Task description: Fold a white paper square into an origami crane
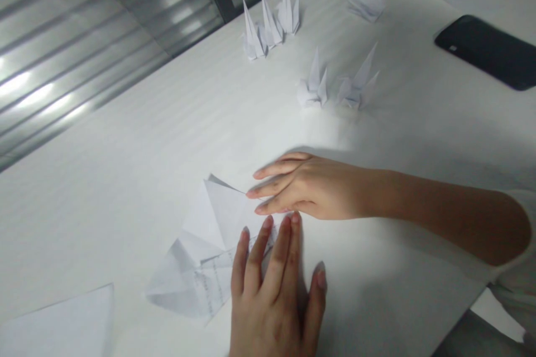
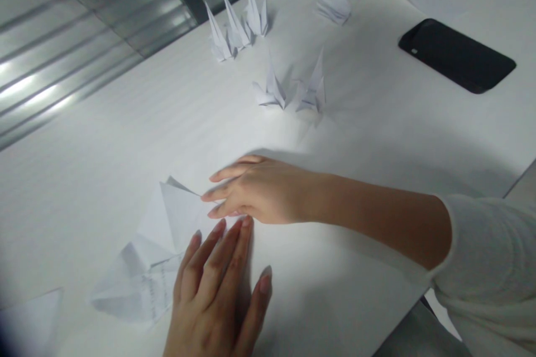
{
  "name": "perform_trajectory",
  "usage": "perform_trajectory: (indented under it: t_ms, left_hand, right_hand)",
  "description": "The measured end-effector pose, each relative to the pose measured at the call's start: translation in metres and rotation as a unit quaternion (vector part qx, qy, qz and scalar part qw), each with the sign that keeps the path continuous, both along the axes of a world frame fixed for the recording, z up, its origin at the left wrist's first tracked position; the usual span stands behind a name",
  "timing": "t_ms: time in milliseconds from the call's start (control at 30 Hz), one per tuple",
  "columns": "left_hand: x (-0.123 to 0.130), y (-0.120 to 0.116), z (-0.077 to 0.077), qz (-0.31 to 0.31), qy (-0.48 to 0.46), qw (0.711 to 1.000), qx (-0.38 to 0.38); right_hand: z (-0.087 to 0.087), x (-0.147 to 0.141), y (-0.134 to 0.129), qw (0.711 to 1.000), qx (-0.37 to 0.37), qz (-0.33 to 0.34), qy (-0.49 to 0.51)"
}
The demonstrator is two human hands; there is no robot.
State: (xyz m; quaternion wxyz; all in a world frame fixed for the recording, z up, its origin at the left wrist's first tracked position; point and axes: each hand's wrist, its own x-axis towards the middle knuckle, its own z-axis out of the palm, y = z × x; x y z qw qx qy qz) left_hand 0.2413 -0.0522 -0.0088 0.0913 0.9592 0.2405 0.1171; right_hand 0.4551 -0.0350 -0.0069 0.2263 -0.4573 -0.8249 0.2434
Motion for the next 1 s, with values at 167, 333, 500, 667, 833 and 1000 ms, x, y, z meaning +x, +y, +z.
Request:
perform_trajectory:
  t_ms: [167, 333, 500, 667, 833, 1000]
  left_hand:
    - [0.0015, 0.0014, 0.0016, -0.013, 0.010, 1.000, 0.018]
    - [0.0039, 0.0024, 0.0046, -0.016, 0.015, 0.999, 0.031]
    - [0.0030, 0.0020, 0.0043, -0.019, -0.008, 0.999, 0.030]
    - [0.0007, 0.0007, 0.0039, -0.013, -0.021, 0.999, 0.045]
    - [0.0008, 0.0002, 0.0038, -0.017, -0.005, 0.999, 0.037]
    - [0.0000, 0.0009, 0.0018, -0.003, 0.000, 1.000, 0.011]
  right_hand:
    - [0.0013, 0.0002, -0.0007, 1.000, 0.001, 0.002, -0.007]
    - [0.0002, 0.0000, -0.0009, 1.000, 0.002, 0.001, -0.002]
    - [-0.0021, -0.0008, -0.0005, 1.000, 0.007, 0.001, 0.008]
    - [-0.0006, -0.0012, -0.0009, 1.000, 0.007, -0.004, 0.004]
    - [0.0002, -0.0012, -0.0023, 1.000, 0.012, 0.000, -0.004]
    - [-0.0025, -0.0005, -0.0027, 1.000, 0.010, -0.001, 0.009]
